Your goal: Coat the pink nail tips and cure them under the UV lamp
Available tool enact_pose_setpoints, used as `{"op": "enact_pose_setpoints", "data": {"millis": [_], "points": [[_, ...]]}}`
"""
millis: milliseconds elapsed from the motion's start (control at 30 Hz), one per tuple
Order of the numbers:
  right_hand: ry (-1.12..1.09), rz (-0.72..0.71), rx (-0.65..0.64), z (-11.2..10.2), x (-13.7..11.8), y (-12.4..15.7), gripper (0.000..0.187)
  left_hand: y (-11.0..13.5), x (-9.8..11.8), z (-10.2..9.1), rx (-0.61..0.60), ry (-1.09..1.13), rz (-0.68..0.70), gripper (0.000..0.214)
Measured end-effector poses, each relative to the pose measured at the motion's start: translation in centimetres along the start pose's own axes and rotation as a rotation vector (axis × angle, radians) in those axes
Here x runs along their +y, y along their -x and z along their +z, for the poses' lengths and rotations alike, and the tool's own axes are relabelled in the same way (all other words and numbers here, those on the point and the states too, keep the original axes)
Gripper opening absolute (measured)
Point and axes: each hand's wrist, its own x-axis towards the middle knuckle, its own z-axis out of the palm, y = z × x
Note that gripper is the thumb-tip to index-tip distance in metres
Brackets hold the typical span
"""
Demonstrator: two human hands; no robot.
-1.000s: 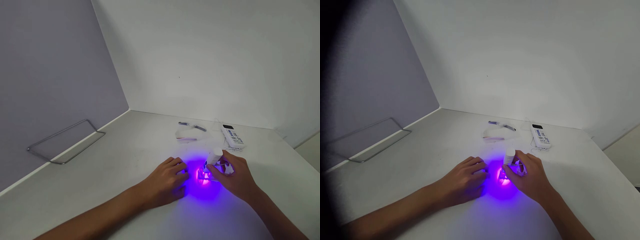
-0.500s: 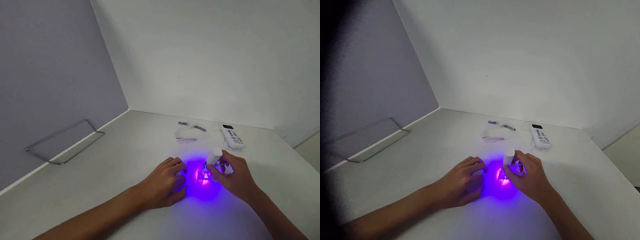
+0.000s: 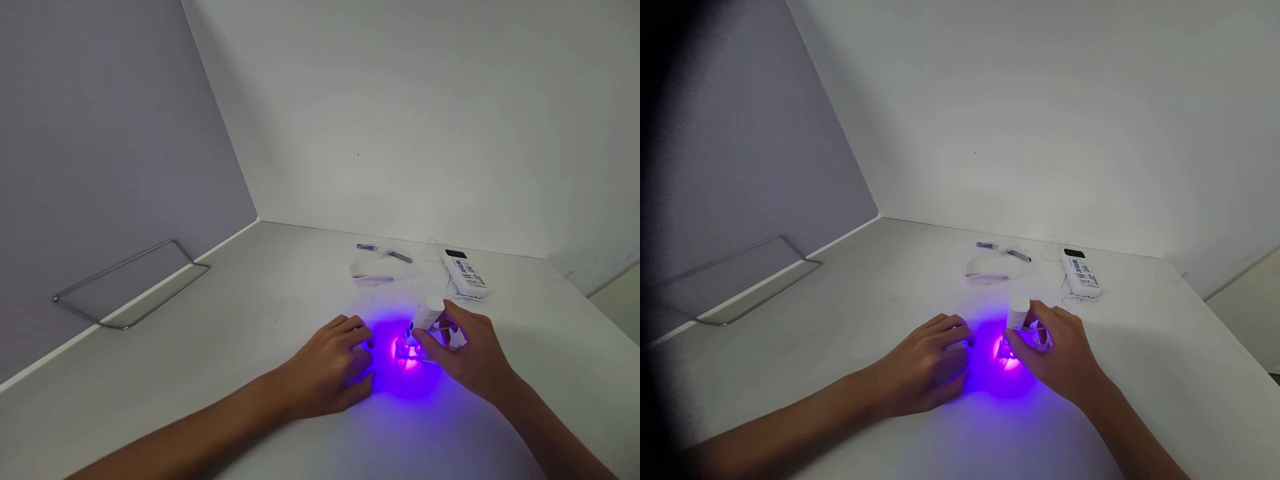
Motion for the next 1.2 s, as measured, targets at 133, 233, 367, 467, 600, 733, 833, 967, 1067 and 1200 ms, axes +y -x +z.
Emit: {"op": "enact_pose_setpoints", "data": {"millis": [133, 233, 367, 467, 600, 733, 833, 967, 1067, 1200], "points": [[0.009, -0.006, 0.01, 0.01, 0.0, 0.03, 0.016, -0.24, 0.08, -0.21, -0.052, -0.032, -0.01, 0.019], [0.01, 0.001, 0.005, 0.07, -0.05, -0.05, 0.016, -0.25, 0.08, -0.2, -0.071, -0.037, -0.019, 0.017], [-0.005, 0.016, 0.013, 0.19, 0.06, -0.06, 0.018, -0.19, 0.06, -0.2, -0.054, -0.019, -0.018, 0.017], [-0.014, 0.014, 0.004, 0.25, 0.22, 0.02, 0.017, -0.27, 0.11, -0.3, -0.036, -0.018, -0.016, 0.02], [-0.008, 0.023, -0.002, 0.23, 0.28, 0.18, 0.017, -0.31, 0.17, -0.26, -0.018, -0.022, -0.007, 0.022], [0.0, 0.015, 0.002, 0.15, 0.21, 0.15, 0.016, -0.18, 0.15, -0.07, 0.021, -0.013, 0.005, 0.022], [0.004, 0.013, 0.004, 0.13, 0.16, 0.06, 0.017, -0.07, 0.12, 0.02, 0.014, -0.013, -0.001, 0.018], [-0.001, 0.01, 0.011, 0.19, 0.11, 0.03, 0.017, -0.03, 0.03, 0.12, -0.071, -0.047, -0.006, 0.018], [-0.008, 0.021, 0.005, 0.2, 0.06, 0.04, 0.018, -0.04, 0.03, 0.09, -0.088, -0.05, -0.011, 0.018], [-0.005, 0.04, 0.005, 0.13, 0.03, 0.03, 0.02, -0.08, 0.06, -0.02, -0.021, -0.008, -0.007, 0.017]]}}
